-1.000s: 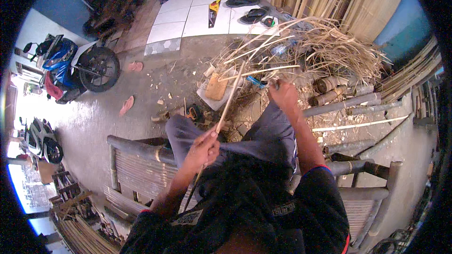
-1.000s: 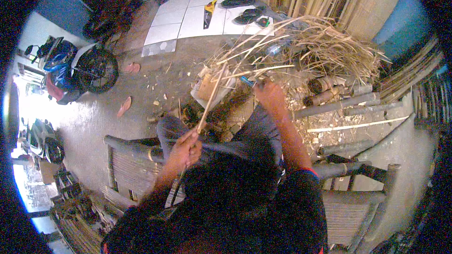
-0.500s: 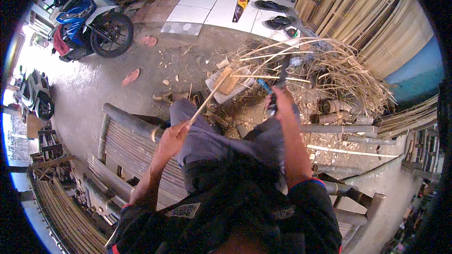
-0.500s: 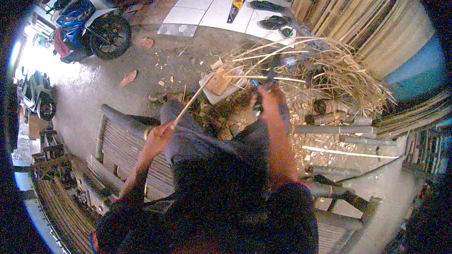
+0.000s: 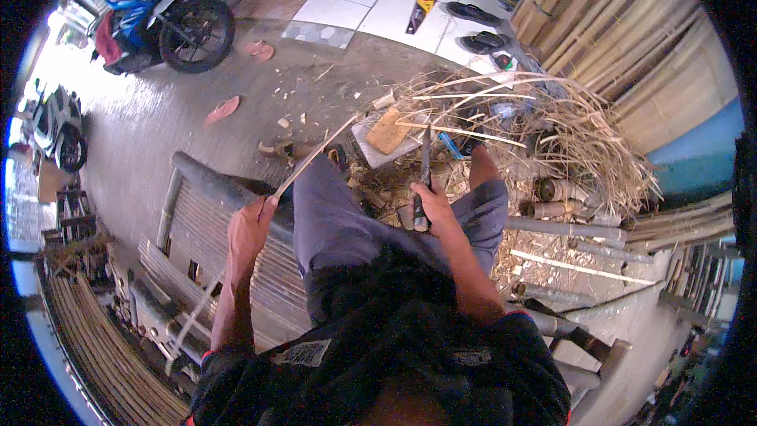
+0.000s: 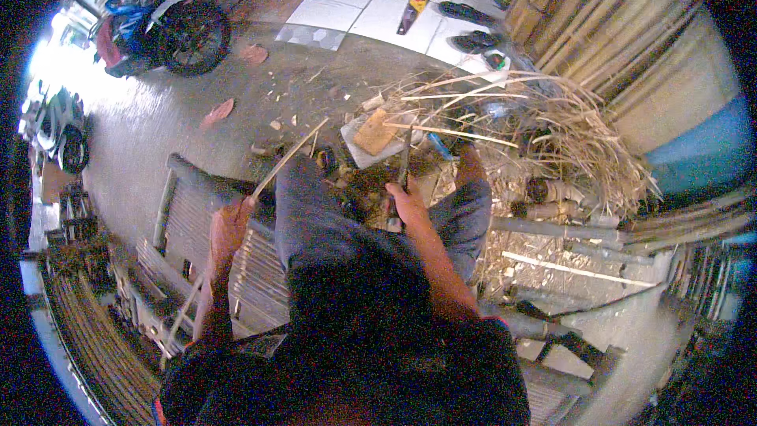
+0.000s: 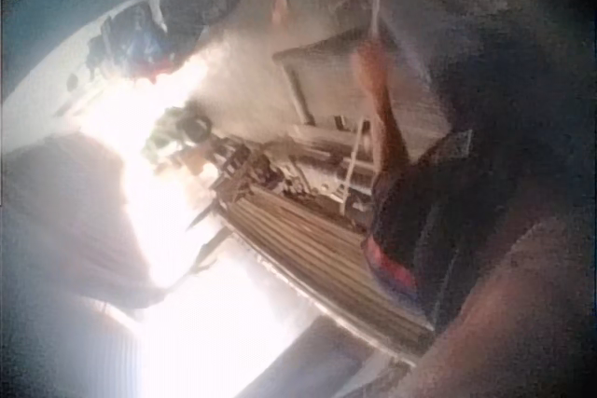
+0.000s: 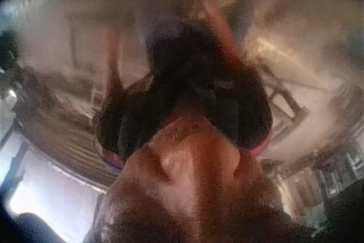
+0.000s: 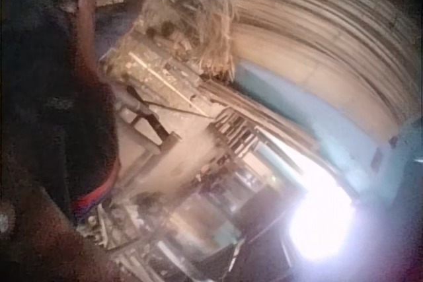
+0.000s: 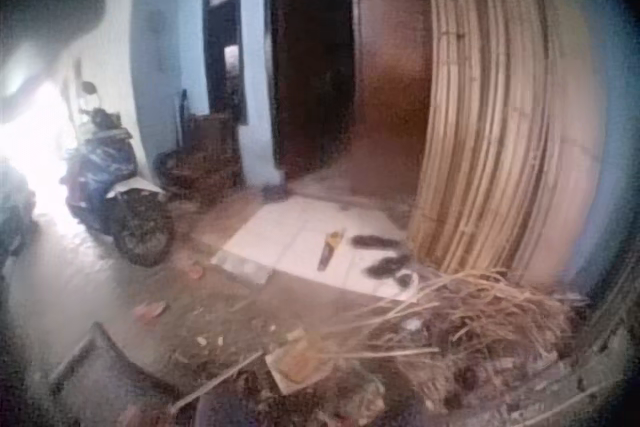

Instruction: The person sits on a low bamboo bench and uses a knife to shave thin strips from a bamboo rod. They repeatedly draw the knife along the rod to peel off layers, then place the finished strips into a woven bamboo frame on the floor.

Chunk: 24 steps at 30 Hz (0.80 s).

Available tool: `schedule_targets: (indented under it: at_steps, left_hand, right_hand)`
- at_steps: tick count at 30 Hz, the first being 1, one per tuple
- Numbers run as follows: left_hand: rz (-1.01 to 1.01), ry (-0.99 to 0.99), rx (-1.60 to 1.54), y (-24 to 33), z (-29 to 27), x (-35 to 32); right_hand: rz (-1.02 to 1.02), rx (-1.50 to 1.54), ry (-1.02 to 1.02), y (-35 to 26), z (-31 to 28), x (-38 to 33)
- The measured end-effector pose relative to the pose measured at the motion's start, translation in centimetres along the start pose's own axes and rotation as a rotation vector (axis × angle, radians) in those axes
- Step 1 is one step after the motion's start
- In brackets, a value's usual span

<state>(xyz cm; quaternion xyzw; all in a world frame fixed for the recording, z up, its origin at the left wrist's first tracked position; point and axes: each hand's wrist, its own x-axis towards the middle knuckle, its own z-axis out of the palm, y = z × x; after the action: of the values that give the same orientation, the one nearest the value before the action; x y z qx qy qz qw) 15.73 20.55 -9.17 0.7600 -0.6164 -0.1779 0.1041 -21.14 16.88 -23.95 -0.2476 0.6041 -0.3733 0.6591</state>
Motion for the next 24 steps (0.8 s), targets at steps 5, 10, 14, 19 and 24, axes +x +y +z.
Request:
schedule_targets:
  at_steps: [5,10,14,19,24]
  left_hand:
    - [-0.070,0.084,0.187,0.5,-4.7,-0.9]
    - [0.023,0.263,0.279,-6.9,-7.7,-1.6]
    - [0.202,0.318,0.271,-10.9,-10.1,-3.2]
    - [0.308,0.293,0.228,-17.5,-11.8,-5.7]
    - [0.379,0.233,0.327,-25.7,-8.3,-8.0]
  right_hand:
    - [-0.245,-0.258,-0.078,2.8,0.1,1.1]
    - [-0.242,-0.462,-0.332,-2.6,9.1,-5.5]
    - [-0.251,-0.746,-0.576,-2.2,16.3,-6.3]
    - [-0.599,-0.977,-0.856,0.8,23.7,-5.8]
    - [-0.598,-1.218,-0.930,4.5,29.9,-7.6]
